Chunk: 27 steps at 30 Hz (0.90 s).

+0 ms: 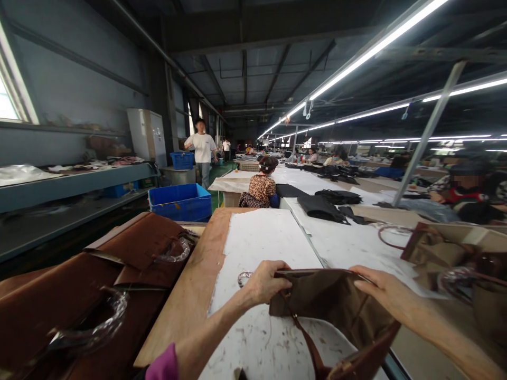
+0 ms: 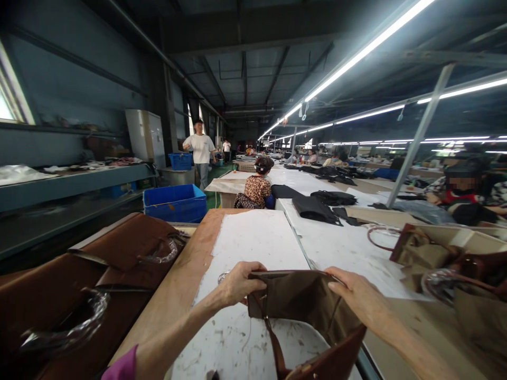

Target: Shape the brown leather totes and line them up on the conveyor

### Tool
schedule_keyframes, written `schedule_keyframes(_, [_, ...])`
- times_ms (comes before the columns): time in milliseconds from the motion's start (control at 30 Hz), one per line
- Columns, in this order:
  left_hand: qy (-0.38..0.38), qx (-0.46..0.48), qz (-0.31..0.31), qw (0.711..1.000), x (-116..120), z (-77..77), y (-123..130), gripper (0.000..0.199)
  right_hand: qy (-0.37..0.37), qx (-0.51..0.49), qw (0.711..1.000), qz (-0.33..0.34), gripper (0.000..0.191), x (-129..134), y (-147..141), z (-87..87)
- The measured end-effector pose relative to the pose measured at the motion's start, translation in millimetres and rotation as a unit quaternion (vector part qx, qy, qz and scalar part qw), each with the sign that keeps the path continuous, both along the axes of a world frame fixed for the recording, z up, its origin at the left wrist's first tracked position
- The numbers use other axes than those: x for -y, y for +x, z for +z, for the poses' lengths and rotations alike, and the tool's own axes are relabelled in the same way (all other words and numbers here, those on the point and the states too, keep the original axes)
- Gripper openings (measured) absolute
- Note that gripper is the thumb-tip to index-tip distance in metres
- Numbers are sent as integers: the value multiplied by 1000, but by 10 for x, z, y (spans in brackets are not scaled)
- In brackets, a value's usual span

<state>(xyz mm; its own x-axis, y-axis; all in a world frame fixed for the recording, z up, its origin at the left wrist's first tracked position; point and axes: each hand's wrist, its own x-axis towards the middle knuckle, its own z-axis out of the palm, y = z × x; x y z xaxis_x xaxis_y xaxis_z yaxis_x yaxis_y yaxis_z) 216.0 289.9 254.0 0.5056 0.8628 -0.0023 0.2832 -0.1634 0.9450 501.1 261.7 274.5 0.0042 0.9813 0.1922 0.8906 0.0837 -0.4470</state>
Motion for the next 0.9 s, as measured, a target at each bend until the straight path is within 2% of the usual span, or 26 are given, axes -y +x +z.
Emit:
schedule_keyframes(100, [-38, -10, 0, 999, -46, -3, -4, 31, -41, -37, 997, 51, 28, 2, 49, 42])
schedule_keyframes(200, [-69, -8, -6, 998, -82, 1, 2, 32, -71, -51, 994, 71, 27, -9, 83, 68])
schedule_keyframes(400, [-93, 2, -15, 996, -50, -18, -6, 34, -120, -124, 977, 127, 34, 54, 29, 120])
schedule_keyframes(600, [-80, 21, -18, 996, -42, -60, -47, 35, -150, -186, 965, 109, 33, 47, 18, 101])
schedule_keyframes(900, [-63, 33, 43, 997, -8, -10, 6, 35, -130, -134, 978, 92, 31, 11, 37, 88])
